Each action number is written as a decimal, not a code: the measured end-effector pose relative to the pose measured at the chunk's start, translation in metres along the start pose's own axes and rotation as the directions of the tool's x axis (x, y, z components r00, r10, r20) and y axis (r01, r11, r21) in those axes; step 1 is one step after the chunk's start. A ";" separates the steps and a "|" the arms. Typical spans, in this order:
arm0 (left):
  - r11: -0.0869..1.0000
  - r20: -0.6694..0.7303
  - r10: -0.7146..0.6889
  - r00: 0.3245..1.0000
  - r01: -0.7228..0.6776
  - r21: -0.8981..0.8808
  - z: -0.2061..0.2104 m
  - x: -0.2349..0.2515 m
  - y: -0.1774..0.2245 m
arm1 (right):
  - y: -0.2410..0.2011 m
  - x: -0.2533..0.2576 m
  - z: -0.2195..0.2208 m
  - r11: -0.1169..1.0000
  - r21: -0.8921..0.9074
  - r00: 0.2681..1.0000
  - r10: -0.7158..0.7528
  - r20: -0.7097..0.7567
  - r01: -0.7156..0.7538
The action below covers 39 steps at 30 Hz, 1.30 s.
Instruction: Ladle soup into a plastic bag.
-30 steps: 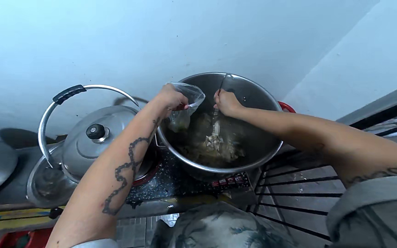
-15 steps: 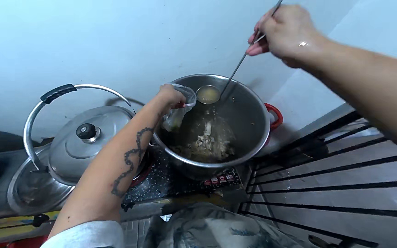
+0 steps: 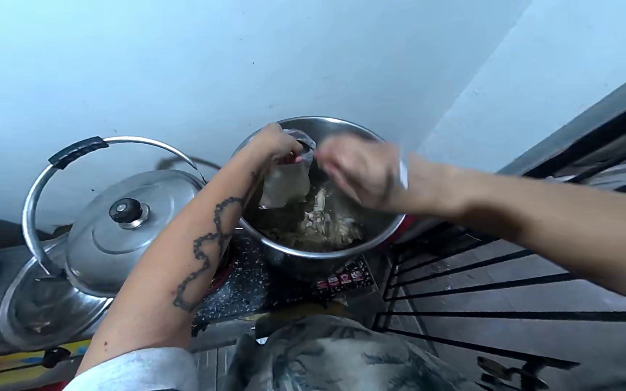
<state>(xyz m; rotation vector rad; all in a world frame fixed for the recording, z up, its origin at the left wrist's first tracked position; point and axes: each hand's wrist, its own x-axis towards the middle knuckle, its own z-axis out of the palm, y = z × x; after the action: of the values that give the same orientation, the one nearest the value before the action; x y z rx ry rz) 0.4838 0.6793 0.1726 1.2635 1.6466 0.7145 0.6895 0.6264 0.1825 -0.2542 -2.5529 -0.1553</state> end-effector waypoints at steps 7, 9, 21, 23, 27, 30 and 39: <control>0.996 -0.027 -0.040 0.999 0.037 -0.078 -0.007 -0.012 0.001 | 0.007 -0.055 0.005 0.995 0.081 0.998 -0.062 0.009 0.061; 0.996 -0.029 -0.032 0.999 0.029 -0.084 -0.011 -0.013 -0.002 | 0.024 -0.048 -0.001 0.954 0.149 0.937 0.288 -0.199 -0.262; 0.993 -0.119 -0.114 0.986 0.115 0.001 -0.030 -0.008 -0.032 | 0.120 0.025 0.006 0.401 0.284 0.409 0.912 -0.031 -0.871; 0.992 -0.118 -0.124 0.985 0.122 -0.024 -0.032 -0.013 -0.033 | 0.126 0.024 0.029 0.450 0.182 0.469 0.880 0.077 -0.874; 0.992 -0.117 -0.122 0.986 0.116 -0.058 -0.032 -0.015 -0.031 | 0.113 0.019 0.093 0.665 0.001 0.624 0.701 0.346 -0.747; 0.992 -0.115 -0.125 0.985 0.121 -0.040 -0.031 -0.012 -0.032 | 0.100 0.019 0.125 0.747 -0.019 0.660 0.599 0.454 -0.665; 0.996 -0.129 -0.082 0.988 0.077 -0.046 -0.027 -0.008 -0.038 | 0.121 0.008 0.128 0.401 0.114 0.411 0.819 0.401 -0.909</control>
<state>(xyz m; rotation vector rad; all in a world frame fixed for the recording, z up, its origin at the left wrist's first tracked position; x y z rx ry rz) 0.4438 0.6616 0.1536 1.1356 1.7687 0.7921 0.6417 0.7665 0.0869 -1.5604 -2.2665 0.7648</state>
